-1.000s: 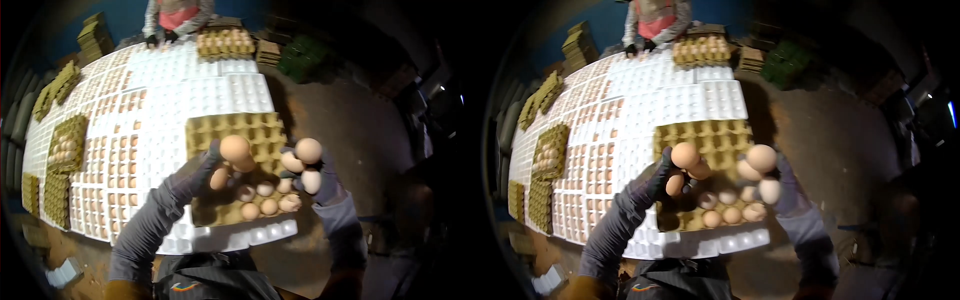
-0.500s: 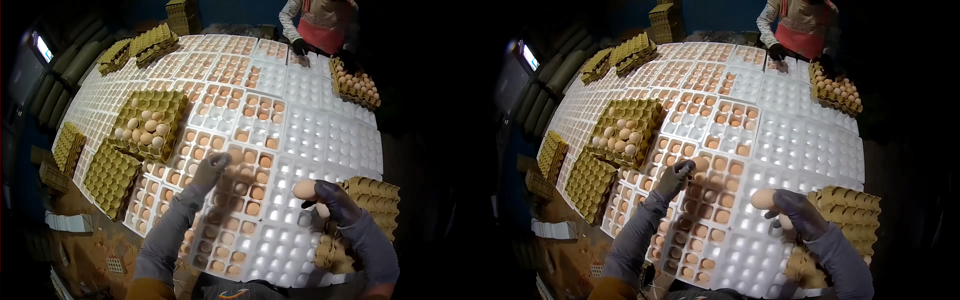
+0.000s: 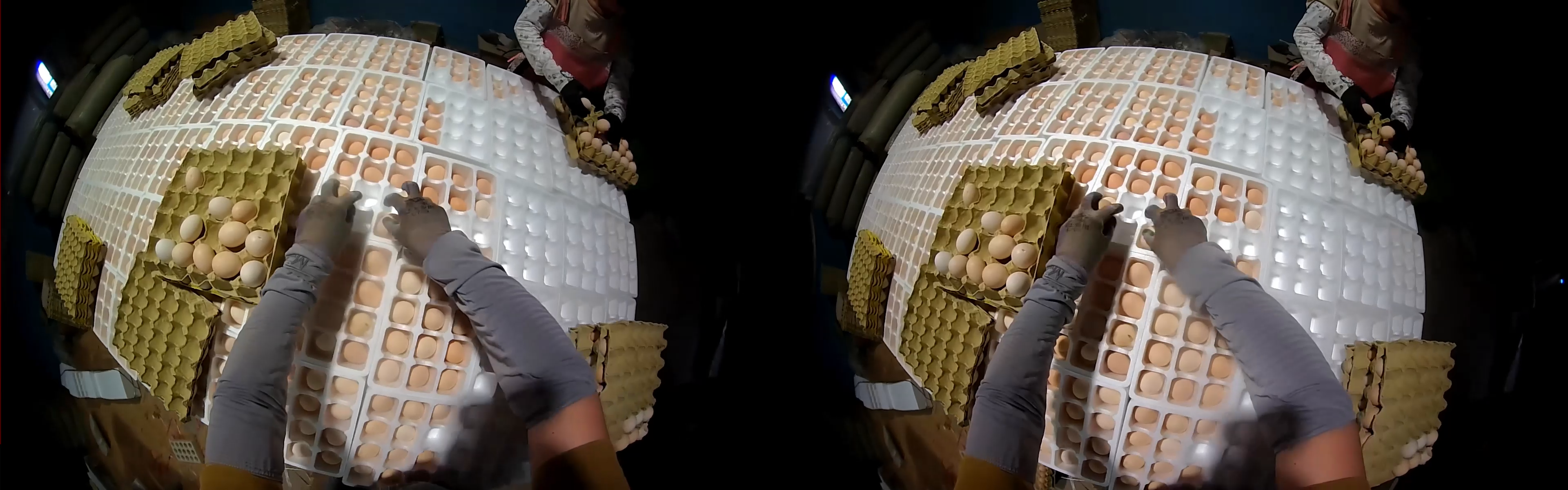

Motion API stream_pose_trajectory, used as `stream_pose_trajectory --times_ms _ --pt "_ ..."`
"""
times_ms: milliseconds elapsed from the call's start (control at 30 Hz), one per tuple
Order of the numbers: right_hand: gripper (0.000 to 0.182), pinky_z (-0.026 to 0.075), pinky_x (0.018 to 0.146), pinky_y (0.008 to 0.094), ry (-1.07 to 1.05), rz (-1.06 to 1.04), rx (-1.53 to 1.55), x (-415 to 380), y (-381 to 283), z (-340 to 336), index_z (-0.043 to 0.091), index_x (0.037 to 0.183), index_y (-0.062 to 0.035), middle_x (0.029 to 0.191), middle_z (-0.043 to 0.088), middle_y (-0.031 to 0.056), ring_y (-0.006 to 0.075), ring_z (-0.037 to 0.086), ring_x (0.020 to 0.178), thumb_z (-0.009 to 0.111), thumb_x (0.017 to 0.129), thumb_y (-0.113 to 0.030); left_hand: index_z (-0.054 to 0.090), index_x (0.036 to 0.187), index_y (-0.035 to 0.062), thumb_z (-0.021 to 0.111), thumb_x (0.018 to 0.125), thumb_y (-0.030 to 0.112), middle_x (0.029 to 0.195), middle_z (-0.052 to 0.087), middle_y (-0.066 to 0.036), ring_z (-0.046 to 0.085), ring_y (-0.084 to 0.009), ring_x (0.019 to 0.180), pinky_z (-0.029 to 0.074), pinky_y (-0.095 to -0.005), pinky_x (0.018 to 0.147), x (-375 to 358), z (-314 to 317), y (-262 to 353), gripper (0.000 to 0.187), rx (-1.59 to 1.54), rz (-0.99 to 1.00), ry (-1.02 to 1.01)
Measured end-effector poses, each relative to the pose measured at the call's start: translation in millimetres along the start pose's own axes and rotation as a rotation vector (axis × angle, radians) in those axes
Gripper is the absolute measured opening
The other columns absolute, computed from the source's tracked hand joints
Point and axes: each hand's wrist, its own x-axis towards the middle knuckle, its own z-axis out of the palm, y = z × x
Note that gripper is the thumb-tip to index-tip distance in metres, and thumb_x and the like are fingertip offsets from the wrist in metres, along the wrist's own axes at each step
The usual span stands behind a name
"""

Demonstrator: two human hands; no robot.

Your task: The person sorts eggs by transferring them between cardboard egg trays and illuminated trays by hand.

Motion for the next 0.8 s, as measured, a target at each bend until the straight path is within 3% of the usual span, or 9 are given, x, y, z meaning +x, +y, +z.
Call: stream_pose_trajectory --times_ms 133,200,333,400,433,533,600,667,800 --pt "0.038 0.052 0.092 0.0442 0.007 0.001 0.146 34.0 12.9 23.6 0.058 0.129 -0.0191 0.130 0.054 0.0133 0.0306 0.063 0.112 0.060 0.093 -0.031 0.062 0.131 0.0223 0.070 0.088 0.032 0.133 0.057 -0.016 0.063 -0.0326 0.112 0.052 -0.0427 0.095 15.2 7.5 16.6 0.045 0.038 -0.118 -0.333" --pt "0.037 0.051 0.092 0.0439 0.040 0.026 0.162 29.9 19.5 24.8 0.058 0.129 -0.0189 0.123 0.058 0.0120 0.0295 0.063 0.110 0.060 0.093 -0.028 0.063 0.130 0.0137 0.073 0.086 0.033 0.127 0.060 -0.016 0.064 -0.0325 0.109 0.052 -0.0416 0.092 20.8 13.9 11.3 0.049 -0.125 0.000 -0.054" --pt "0.039 0.048 0.094 0.0440 0.435 0.091 0.395 31.3 51.9 56.8 0.057 0.133 -0.0200 0.118 0.061 0.0129 0.0317 0.060 0.109 0.057 0.094 -0.020 0.064 0.127 0.0116 0.063 0.095 0.023 0.128 0.059 -0.015 0.063 -0.0319 0.110 0.049 -0.0398 0.092 61.4 41.3 22.7 0.034 -0.516 0.024 0.302" --pt "0.046 0.047 0.096 0.0439 0.458 -0.074 0.282 24.7 68.4 73.5 0.054 0.137 -0.0196 0.118 0.060 0.0124 0.0328 0.057 0.112 0.056 0.092 -0.013 0.061 0.132 0.0142 0.057 0.099 0.027 0.133 0.058 -0.012 0.055 -0.0305 0.124 0.038 -0.0456 0.108 69.4 80.0 15.2 0.036 -0.218 0.060 0.302" --pt "0.051 0.045 0.099 0.0455 0.515 -0.054 0.359 16.7 65.9 71.3 0.050 0.141 -0.0184 0.119 0.060 0.0127 0.0337 0.054 0.114 0.054 0.091 -0.007 0.059 0.135 0.0157 0.050 0.101 0.030 0.138 0.056 -0.009 0.044 -0.0285 0.137 0.022 -0.0515 0.118 64.5 87.9 18.2 0.037 -0.128 -0.041 0.141" --pt "0.049 0.046 0.100 0.0428 0.643 0.101 0.592 -31.9 48.8 48.5 0.048 0.143 -0.0156 0.122 0.060 0.0125 0.0313 0.056 0.115 0.052 0.094 -0.008 0.059 0.135 0.0123 0.049 0.101 0.029 0.141 0.056 -0.008 0.042 -0.0293 0.139 0.020 -0.0523 0.120 55.2 95.5 16.3 0.039 0.026 0.030 0.183" --pt "0.041 0.043 0.105 0.0366 0.544 0.175 0.969 -89.8 14.1 24.8 0.052 0.139 -0.0062 0.126 0.061 0.0114 0.0217 0.056 0.120 0.049 0.098 -0.007 0.058 0.134 0.0094 0.044 0.102 0.028 0.142 0.053 -0.010 0.037 -0.0301 0.143 0.015 -0.0499 0.122 56.9 89.3 17.6 0.039 -0.046 0.001 0.110" --pt "0.037 0.045 0.104 0.0339 0.313 0.197 1.176 -155.9 -11.9 27.0 0.053 0.138 -0.0060 0.132 0.060 0.0114 0.0194 0.058 0.119 0.050 0.102 -0.013 0.061 0.132 0.0134 0.056 0.098 0.028 0.142 0.055 -0.010 0.039 -0.0314 0.142 0.020 -0.0485 0.121 60.4 92.5 11.7 0.037 -0.123 0.006 0.164" --pt "0.030 0.051 0.098 0.0350 -0.231 0.089 1.105 -284.3 -45.6 -23.7 0.061 0.130 -0.0137 0.129 0.062 0.0077 0.0215 0.061 0.117 0.054 0.102 -0.023 0.062 0.131 0.0102 0.062 0.095 0.021 0.133 0.060 -0.015 0.048 -0.0345 0.131 0.032 -0.0511 0.113 54.7 102.9 24.5 0.038 -0.117 0.151 0.389"
